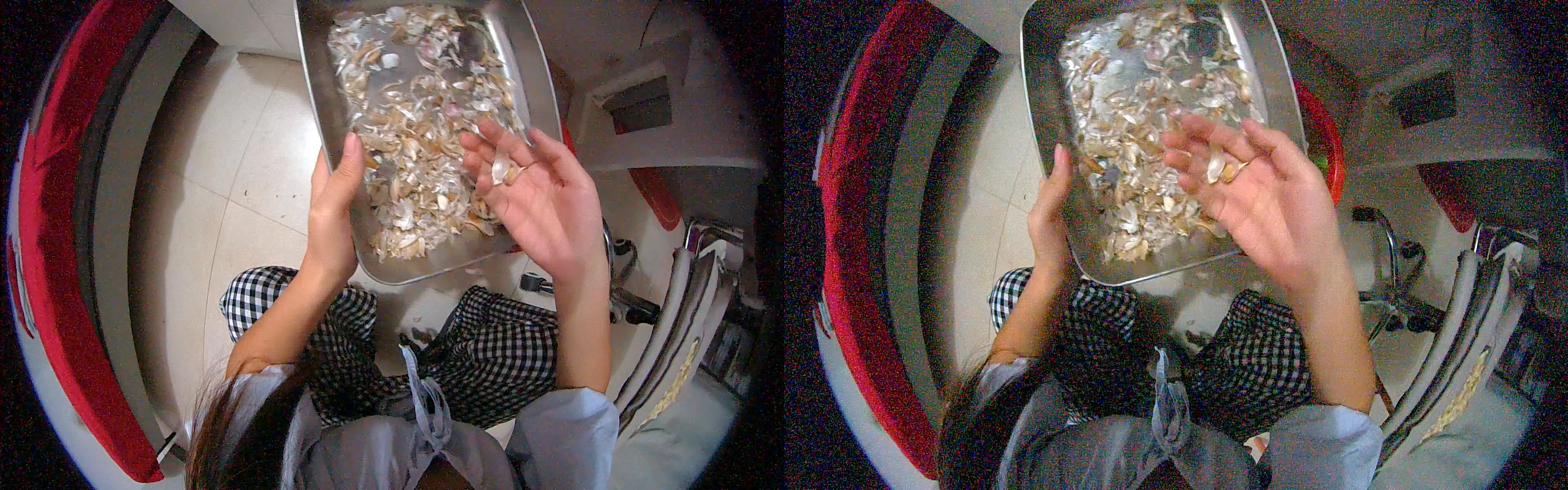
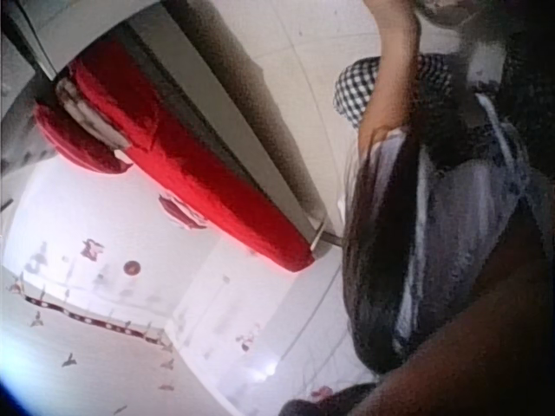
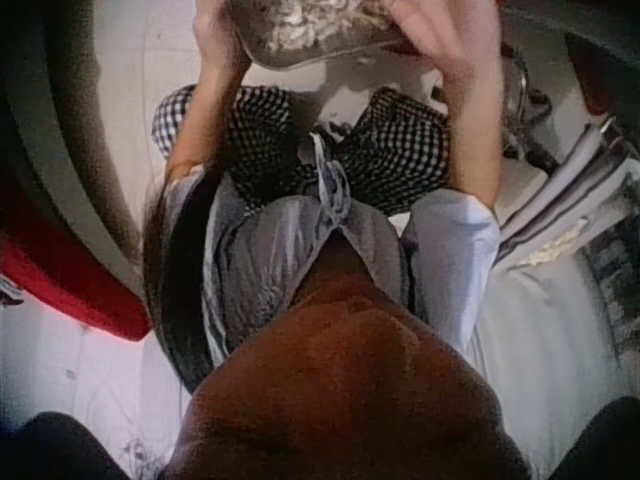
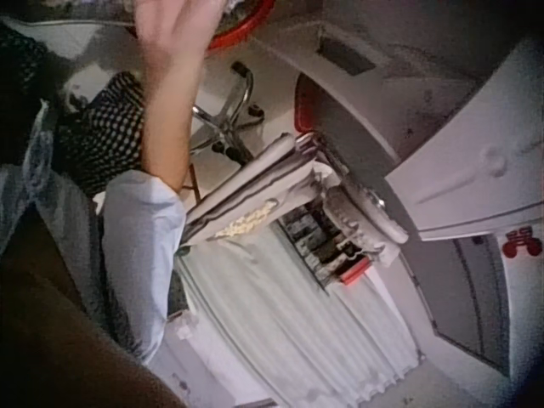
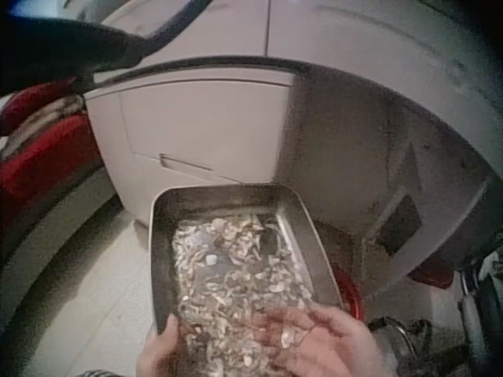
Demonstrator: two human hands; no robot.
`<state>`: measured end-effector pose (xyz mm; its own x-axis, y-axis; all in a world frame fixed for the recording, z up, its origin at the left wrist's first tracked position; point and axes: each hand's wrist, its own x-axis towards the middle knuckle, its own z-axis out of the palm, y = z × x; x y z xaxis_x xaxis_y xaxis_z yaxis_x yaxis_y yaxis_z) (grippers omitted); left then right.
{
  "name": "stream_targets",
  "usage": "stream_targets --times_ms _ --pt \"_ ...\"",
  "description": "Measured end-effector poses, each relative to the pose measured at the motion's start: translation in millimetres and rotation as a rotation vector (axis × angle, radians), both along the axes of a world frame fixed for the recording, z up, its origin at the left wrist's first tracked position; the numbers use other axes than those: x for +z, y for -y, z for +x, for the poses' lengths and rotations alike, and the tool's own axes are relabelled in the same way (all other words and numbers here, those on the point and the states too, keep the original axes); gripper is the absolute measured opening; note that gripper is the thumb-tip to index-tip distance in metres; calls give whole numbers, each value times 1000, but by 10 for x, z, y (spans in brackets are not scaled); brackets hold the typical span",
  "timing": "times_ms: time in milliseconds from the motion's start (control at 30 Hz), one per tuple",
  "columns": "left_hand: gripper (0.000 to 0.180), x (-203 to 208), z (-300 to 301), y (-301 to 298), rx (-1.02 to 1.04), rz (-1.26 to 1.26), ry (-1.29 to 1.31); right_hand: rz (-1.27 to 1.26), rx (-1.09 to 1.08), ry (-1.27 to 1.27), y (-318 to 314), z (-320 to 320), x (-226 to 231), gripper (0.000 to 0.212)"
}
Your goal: The person sorts through garlic peels in a metal tray by hand, throws peels into a bin, and dumps out the remaining debris. The person then transfers peeled garlic cloves from another tray into the empty metal tray by hand.
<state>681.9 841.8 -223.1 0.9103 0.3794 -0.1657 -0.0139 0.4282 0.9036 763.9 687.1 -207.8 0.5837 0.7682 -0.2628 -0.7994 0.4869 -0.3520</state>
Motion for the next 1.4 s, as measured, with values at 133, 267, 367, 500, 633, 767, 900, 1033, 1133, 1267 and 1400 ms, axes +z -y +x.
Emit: stream_targets --times_ms 133,267,367,500,633,767,900,1033,1133,1267,1400 --pt "43 21 -47 -105 69 62 6 28 -39 72 137 55 70 39" --pt "42 -30 -86 -264 244 31 -13 -422 -152 651 344 125 62 34" --pt "39 -168 -180 -457 289 86 -11 -979 -136 923 346 65 -35 28" --pt "40 -190 -169 -408 340 37 4 -1667 -19 1847 570 42 -473 25" --pt "41 -243 -180 -477 311 101 -73 -1664 -154 1761 707 62 -194 25" --pt "39 -72 -39 -263 300 63 68 -1542 -275 1306 1176 -63 242 22" --pt "34 -230 -213 -588 51 99 126 -1561 -64 923 1509 -272 -455 17" --pt "32 -186 -94 -266 359 143 35 -1384 182 932 1678 -495 -2401 21" --pt "30 -307 -96 -270 331 125 29 -1221 -208 1035 1298 -697 -3408 26" --pt "27 -342 -233 -528 245 301 -55 -1582 -254 1821 678 -509 -3424 28" --pt "29 -254 -101 -383 284 249 -51 -1698 29 1575 570 -445 -3638 31"
